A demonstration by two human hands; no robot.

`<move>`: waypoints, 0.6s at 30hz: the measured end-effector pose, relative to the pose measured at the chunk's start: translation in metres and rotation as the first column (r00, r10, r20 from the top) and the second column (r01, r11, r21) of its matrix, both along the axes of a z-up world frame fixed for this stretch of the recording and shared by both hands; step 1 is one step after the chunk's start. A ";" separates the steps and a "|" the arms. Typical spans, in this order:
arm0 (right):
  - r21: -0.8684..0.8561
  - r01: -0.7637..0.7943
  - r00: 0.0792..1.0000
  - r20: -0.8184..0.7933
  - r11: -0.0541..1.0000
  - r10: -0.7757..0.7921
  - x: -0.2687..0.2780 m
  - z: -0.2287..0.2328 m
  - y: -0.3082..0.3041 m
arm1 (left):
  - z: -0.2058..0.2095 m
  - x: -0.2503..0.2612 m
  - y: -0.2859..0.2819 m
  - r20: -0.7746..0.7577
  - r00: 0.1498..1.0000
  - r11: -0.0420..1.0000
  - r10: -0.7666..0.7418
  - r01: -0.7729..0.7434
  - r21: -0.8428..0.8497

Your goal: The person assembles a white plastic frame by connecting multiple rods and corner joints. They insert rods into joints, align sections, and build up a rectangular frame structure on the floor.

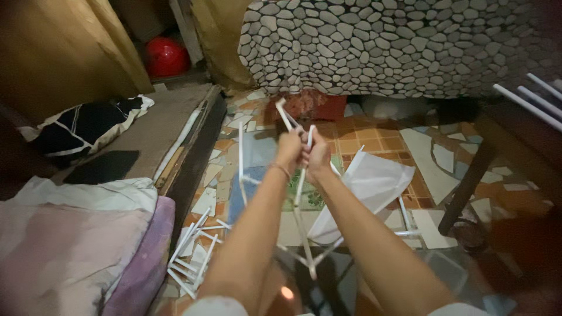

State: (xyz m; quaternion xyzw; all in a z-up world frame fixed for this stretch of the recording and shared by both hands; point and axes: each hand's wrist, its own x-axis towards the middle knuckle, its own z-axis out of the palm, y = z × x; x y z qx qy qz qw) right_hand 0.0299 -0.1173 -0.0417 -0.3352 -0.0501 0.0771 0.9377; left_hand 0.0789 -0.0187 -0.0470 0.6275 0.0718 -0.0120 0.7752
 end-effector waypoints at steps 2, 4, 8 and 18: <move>0.108 -0.009 0.999 0.045 0.994 0.005 0.006 0.000 -0.003 | -0.023 -0.010 -0.008 0.179 0.982 0.998 0.066 -0.062 -0.029; 0.000 0.102 0.994 0.035 0.995 -0.102 0.010 -0.003 -0.003 | -0.034 -0.011 -0.017 0.261 0.956 0.989 0.132 -0.109 -0.099; -0.021 0.189 0.979 0.079 0.982 -0.187 0.022 -0.011 -0.006 | -0.047 -0.023 -0.027 0.382 0.897 0.827 0.222 -0.381 0.413; -0.467 0.267 0.964 0.129 0.843 -0.234 0.053 -0.002 -0.039 | -0.006 -0.084 -0.047 0.466 0.859 0.677 0.210 -0.472 0.565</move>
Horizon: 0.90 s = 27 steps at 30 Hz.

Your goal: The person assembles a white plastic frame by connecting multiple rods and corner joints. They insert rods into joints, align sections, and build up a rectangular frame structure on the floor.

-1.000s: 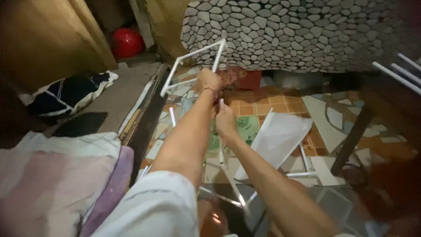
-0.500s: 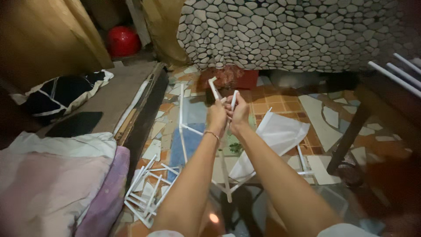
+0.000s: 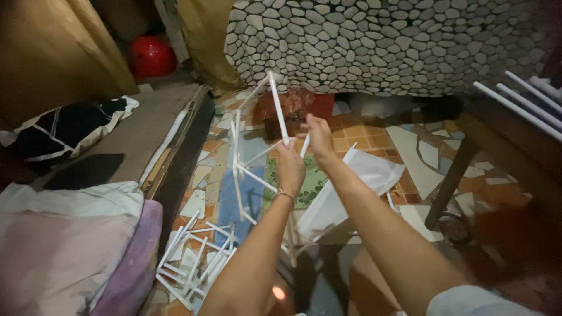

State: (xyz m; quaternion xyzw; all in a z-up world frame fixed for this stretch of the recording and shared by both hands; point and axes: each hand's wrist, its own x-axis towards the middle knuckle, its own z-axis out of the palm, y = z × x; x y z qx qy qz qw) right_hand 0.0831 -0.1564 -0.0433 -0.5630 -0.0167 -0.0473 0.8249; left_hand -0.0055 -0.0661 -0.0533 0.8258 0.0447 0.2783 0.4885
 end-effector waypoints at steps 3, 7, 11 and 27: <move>-0.094 -0.100 0.991 0.078 0.991 0.107 0.001 0.023 -0.012 | 0.019 -0.016 -0.007 -0.012 0.999 0.998 -0.035 0.035 0.044; -0.259 -0.044 0.969 0.224 0.965 0.104 -0.012 0.051 -0.020 | 0.033 -0.023 -0.016 -0.164 0.986 0.992 -0.022 0.042 0.119; -0.610 0.082 0.969 0.234 0.788 0.080 -0.022 0.081 -0.024 | 0.034 -0.024 -0.021 0.039 0.998 0.987 -0.048 0.041 0.158; -0.685 0.013 1.000 0.004 0.728 -0.013 -0.029 0.100 -0.050 | 0.073 -0.073 -0.035 -0.215 0.963 0.913 -0.164 0.230 0.337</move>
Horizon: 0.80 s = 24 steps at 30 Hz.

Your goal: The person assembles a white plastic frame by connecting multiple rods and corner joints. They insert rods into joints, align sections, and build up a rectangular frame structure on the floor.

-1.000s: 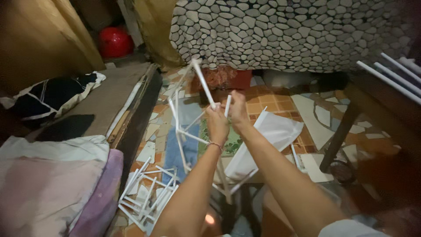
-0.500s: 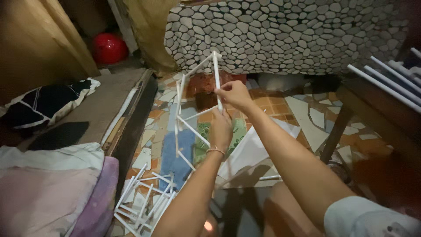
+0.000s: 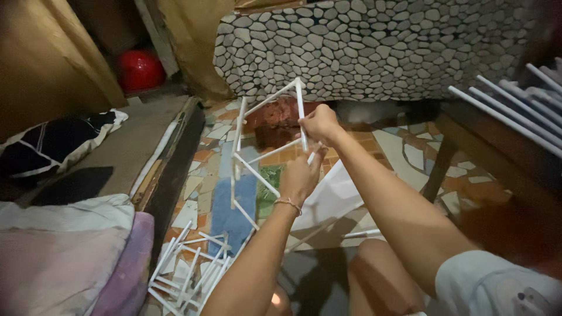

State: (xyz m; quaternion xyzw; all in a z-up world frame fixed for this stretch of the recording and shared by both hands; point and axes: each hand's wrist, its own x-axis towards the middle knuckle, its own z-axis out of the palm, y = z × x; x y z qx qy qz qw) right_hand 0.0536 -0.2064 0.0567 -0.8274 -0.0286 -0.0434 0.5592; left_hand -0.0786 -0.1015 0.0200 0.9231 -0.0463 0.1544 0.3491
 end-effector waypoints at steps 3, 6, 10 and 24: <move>0.033 0.034 0.999 -0.037 0.999 -0.033 0.002 -0.001 -0.008 | 0.002 -0.009 -0.005 0.030 0.999 0.998 -0.012 0.010 0.064; 0.115 0.104 0.993 -0.076 0.988 -0.096 0.014 -0.011 -0.018 | 0.001 -0.012 -0.005 0.080 0.997 0.999 -0.023 0.019 0.043; -0.133 0.321 0.947 0.066 0.938 -0.314 0.030 -0.045 -0.042 | -0.007 -0.008 0.005 0.129 0.992 1.000 0.004 -0.005 0.010; 0.065 0.725 0.688 -0.022 0.685 -0.726 -0.015 -0.184 -0.092 | 0.010 0.054 0.074 0.356 0.892 0.955 0.278 -0.296 -0.003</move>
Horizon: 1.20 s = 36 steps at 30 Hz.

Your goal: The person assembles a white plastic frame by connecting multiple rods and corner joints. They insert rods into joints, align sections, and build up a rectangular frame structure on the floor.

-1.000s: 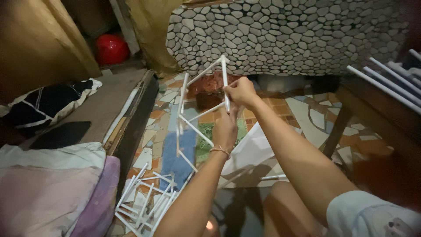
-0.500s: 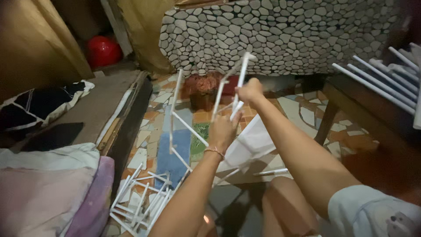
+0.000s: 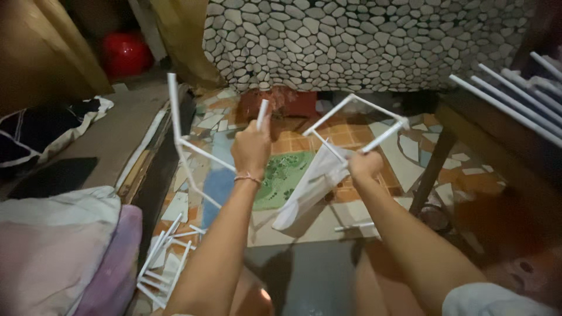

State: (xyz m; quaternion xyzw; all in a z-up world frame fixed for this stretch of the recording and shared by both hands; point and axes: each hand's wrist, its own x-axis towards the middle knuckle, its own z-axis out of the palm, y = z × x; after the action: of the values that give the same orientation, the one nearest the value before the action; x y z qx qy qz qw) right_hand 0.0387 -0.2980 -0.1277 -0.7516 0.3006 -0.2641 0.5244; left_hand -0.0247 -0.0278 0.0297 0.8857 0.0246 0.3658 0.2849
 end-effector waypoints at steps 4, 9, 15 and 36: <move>0.133 0.009 1.000 0.004 0.991 -0.009 0.004 -0.027 -0.015 | -0.001 0.015 0.014 0.064 0.997 0.996 0.051 -0.055 0.064; 0.137 0.127 0.991 -0.069 0.982 -0.118 0.021 -0.080 -0.045 | -0.012 0.031 0.031 0.134 0.986 0.988 0.095 -0.110 0.106; 0.182 0.184 0.972 -0.178 0.966 -0.152 0.013 -0.172 -0.061 | -0.030 0.039 0.052 0.233 0.962 0.966 0.143 -0.187 0.176; -0.236 -0.783 0.503 -0.784 0.575 0.363 0.007 -0.319 -0.087 | -0.059 0.065 0.043 0.306 0.948 0.974 0.093 -0.151 0.170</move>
State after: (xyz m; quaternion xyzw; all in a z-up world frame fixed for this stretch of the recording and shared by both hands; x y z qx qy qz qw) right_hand 0.0462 -0.3850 -0.4469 -0.9670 0.0867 0.1456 0.1904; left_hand 0.0407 0.0150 -0.0292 0.8409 0.0014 0.5118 0.1758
